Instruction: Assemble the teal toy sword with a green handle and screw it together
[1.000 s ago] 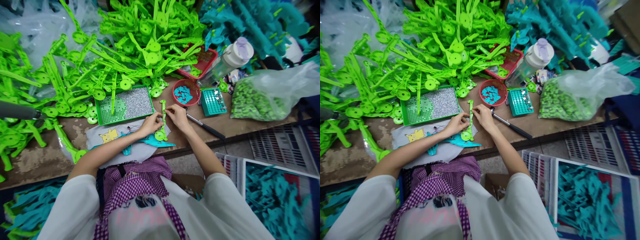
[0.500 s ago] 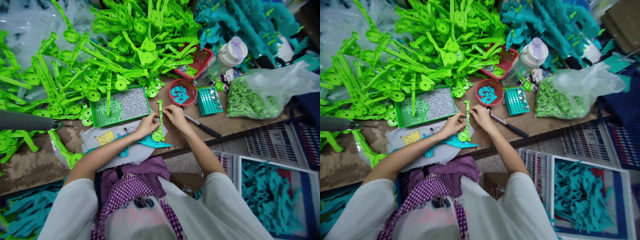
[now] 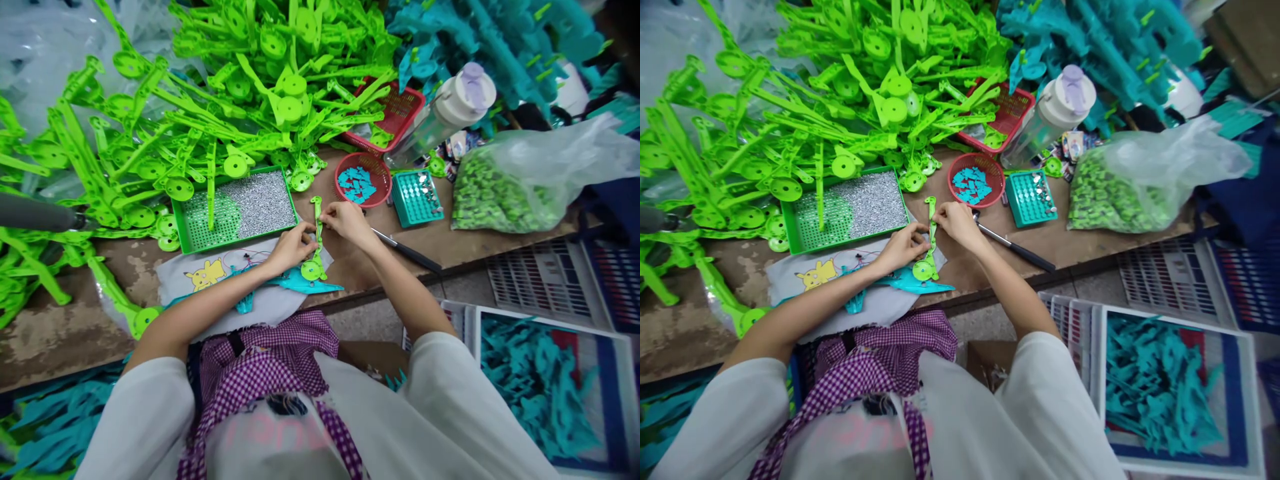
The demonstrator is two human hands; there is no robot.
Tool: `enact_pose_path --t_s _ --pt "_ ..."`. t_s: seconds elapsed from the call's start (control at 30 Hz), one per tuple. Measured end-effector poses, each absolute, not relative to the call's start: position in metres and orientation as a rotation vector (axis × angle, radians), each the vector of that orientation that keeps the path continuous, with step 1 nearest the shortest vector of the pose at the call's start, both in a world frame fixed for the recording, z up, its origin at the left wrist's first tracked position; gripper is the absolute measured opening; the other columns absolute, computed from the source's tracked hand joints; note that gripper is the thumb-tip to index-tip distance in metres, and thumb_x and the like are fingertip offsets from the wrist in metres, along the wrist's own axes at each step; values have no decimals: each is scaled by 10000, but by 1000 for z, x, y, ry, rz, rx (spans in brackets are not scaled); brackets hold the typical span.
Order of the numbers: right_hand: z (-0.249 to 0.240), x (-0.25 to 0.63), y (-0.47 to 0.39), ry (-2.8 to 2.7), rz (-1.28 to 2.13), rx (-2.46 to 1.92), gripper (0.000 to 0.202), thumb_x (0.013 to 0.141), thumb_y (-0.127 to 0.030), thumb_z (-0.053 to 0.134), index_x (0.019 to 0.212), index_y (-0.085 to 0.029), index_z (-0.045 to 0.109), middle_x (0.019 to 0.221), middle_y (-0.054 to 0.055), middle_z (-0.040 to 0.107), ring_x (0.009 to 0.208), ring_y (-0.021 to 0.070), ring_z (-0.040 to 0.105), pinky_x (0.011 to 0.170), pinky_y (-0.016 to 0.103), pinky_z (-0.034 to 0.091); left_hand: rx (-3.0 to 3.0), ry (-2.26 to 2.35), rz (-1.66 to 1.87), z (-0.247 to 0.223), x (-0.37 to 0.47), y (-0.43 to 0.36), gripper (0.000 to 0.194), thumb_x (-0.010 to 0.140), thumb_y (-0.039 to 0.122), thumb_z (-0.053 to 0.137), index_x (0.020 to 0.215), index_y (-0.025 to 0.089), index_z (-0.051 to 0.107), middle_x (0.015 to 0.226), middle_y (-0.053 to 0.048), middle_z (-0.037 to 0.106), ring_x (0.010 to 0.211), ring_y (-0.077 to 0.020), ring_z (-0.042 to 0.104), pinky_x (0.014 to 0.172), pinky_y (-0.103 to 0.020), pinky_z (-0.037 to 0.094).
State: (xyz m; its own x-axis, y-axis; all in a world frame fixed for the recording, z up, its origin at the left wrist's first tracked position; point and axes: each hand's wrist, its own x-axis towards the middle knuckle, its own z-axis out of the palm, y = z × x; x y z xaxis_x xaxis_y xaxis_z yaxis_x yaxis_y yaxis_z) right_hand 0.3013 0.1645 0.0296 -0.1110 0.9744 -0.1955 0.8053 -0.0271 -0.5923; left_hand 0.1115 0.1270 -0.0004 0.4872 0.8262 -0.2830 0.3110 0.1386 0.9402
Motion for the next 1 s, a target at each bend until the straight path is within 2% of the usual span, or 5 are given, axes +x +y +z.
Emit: enact_pose_path --t_s 0.1,0.2,0.3,0.6,1.0 --pt "27 305 167 -1986 927 -1829 65 857 -241 722 825 -189 744 720 42 749 720 200 682 726 306 467 1437 1064 499 0 111 127 368 857 159 696 1207 177 585 816 30 719 559 -114 672 557 -206 498" --pt "25 309 168 -1978 984 -1734 65 838 -238 719 858 -178 737 815 49 765 740 188 672 733 300 484 1443 1061 482 3 111 128 537 864 141 691 1379 173 543 843 25 722 582 -111 678 573 -203 510" --pt "21 313 169 -1933 1063 -1609 93 833 -265 702 854 -176 722 817 42 755 736 180 660 719 293 502 1467 1039 421 7 110 131 672 876 127 679 1512 191 472 844 30 719 590 -106 677 580 -197 510" --pt "20 322 184 -2020 1263 -1420 97 807 -249 679 853 -171 712 760 14 718 697 151 612 666 261 468 1470 1059 329 11 112 135 717 892 112 661 1565 194 427 832 27 709 581 -106 667 584 -206 508" --pt "16 322 197 -2087 1353 -1417 56 819 -202 671 828 -164 711 636 -33 637 593 124 550 601 250 407 1451 1042 347 7 112 136 745 895 107 657 1583 235 398 815 33 687 575 -105 669 566 -201 498"
